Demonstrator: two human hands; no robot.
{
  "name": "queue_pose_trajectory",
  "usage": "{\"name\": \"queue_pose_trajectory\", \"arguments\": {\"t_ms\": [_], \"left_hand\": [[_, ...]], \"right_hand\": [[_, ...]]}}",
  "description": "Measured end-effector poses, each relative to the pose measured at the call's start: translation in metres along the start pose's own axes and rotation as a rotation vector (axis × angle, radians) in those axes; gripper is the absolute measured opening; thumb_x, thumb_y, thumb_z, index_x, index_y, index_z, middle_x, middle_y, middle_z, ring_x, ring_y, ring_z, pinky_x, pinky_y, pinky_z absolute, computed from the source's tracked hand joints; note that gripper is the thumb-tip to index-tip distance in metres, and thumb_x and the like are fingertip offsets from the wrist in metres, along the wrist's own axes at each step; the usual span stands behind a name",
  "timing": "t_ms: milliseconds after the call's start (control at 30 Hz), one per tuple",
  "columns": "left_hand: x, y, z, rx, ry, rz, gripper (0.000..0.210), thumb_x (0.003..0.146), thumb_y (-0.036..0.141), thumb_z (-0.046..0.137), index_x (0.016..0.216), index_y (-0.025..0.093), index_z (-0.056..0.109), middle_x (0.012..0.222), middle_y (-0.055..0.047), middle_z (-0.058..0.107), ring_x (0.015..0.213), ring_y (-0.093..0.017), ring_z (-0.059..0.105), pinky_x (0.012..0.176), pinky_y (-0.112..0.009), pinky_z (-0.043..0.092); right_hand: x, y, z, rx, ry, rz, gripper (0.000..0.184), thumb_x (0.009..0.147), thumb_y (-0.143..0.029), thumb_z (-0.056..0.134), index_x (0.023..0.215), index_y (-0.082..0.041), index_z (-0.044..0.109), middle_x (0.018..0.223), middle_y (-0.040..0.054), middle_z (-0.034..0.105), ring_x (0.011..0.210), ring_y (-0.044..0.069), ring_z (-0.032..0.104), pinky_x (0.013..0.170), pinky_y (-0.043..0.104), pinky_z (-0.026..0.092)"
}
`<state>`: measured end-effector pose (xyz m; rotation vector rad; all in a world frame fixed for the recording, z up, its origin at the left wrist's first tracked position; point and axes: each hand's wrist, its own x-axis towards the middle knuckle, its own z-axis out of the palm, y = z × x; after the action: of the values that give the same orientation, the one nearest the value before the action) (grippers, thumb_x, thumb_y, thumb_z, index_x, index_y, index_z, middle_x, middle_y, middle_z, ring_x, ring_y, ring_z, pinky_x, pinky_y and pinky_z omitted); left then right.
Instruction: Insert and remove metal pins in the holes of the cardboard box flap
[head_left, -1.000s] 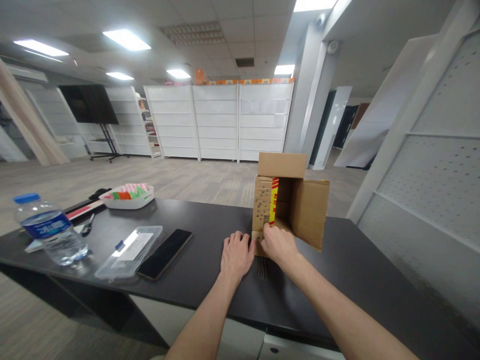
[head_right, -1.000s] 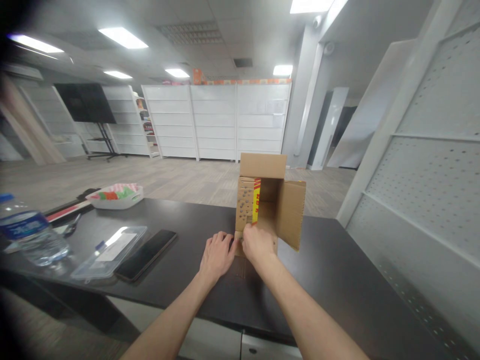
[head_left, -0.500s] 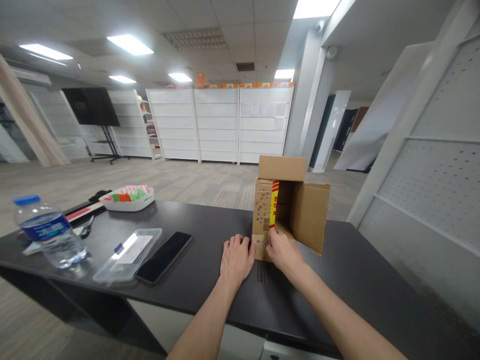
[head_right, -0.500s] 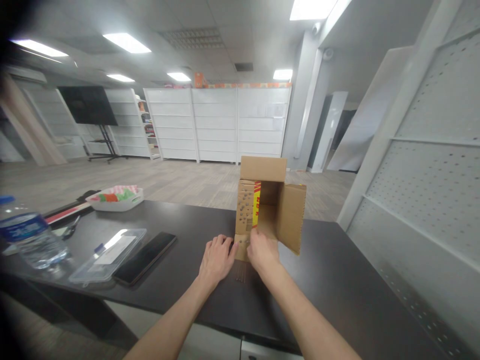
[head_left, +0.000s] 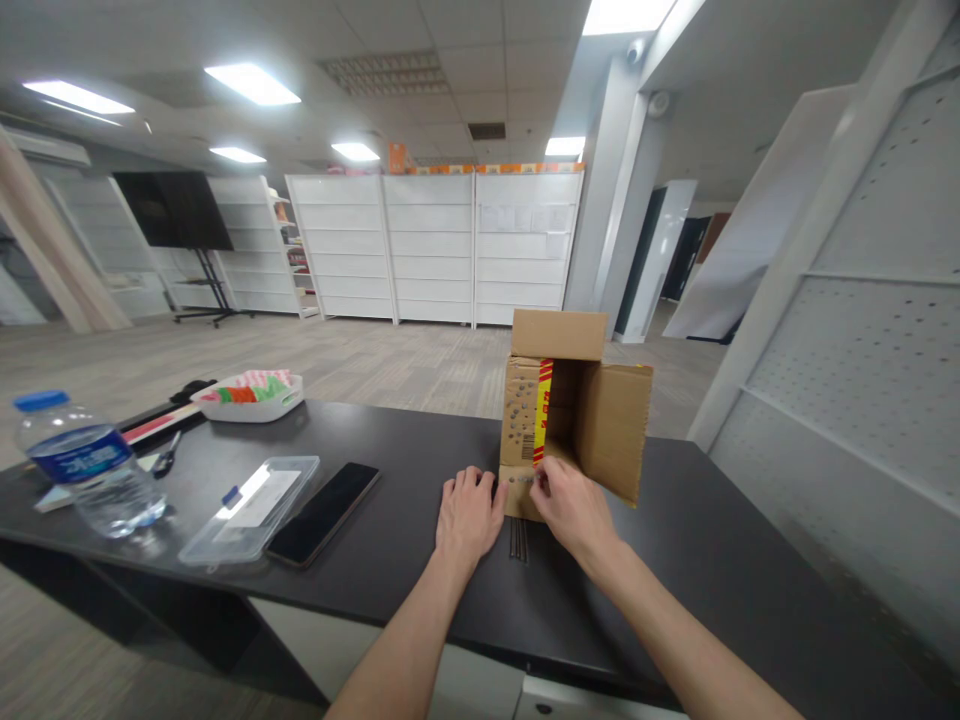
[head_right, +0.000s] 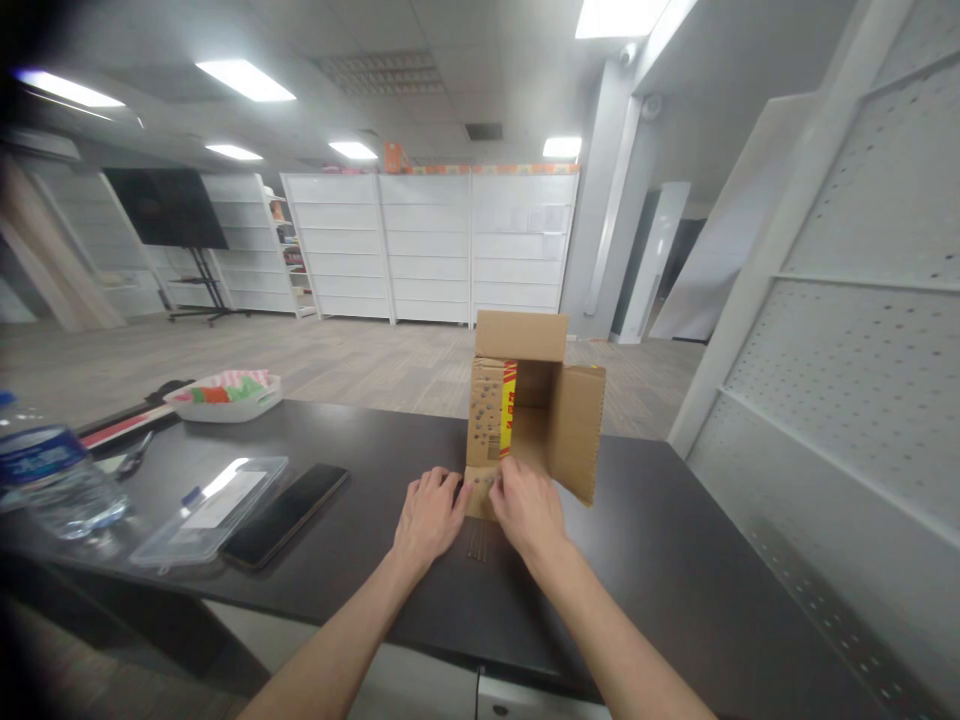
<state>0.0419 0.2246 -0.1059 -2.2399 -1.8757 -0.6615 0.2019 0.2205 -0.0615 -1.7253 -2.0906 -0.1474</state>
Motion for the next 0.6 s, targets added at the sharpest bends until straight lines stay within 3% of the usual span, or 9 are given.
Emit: {"name": "queue_pose_trajectory", "arguments": {"t_ms": [133,233,400,600], "left_hand": [[0.0,0.0,0.0,-0.002,0.003,0.001,0.041,0.099,0.043,0.028,0.1,0.021,0.063,0.103,-0.008,0.06,0.099,-0.023,0.054,0.087,-0.038,0.039],[0.0,0.0,0.0,-0.006,0.003,0.005,0.041,0.099,0.043,0.028,0.1,0.021,0.063,0.102,-0.008,0.061,0.099,-0.023,0.054,0.088,-0.039,0.039],[0.0,0.0,0.0,-0.008,-0.006,0.0,0.041,0.099,0.043,0.028,0.104,0.021,0.063,0.103,-0.008,0.06,0.101,-0.023,0.054,0.089,-0.039,0.039],[0.0,0.0,-0.003,-0.012,-0.033,-0.007,0.041,0.099,0.042,0.029,0.106,0.021,0.063,0.104,-0.009,0.061,0.102,-0.023,0.054,0.09,-0.039,0.039]], "right_hand": [[-0.017,0.006,0.008,0.154,0.16,-0.105,0.007,0.088,-0.02,0.049,0.084,-0.02,0.054,0.082,0.0034,0.064,0.074,0.017,0.061,0.065,0.026,0.039],[-0.034,0.012,0.018,0.263,0.208,-0.233,0.009,0.089,-0.018,0.047,0.083,-0.02,0.053,0.079,0.0029,0.061,0.074,0.017,0.059,0.069,0.026,0.042],[-0.058,0.017,0.031,0.328,0.155,-0.348,0.012,0.091,-0.016,0.045,0.085,-0.02,0.054,0.08,0.0034,0.059,0.077,0.017,0.059,0.072,0.027,0.044],[-0.064,0.017,0.031,0.343,0.135,-0.37,0.013,0.091,-0.016,0.045,0.083,-0.021,0.055,0.08,0.0035,0.059,0.079,0.017,0.059,0.072,0.027,0.046]]}}
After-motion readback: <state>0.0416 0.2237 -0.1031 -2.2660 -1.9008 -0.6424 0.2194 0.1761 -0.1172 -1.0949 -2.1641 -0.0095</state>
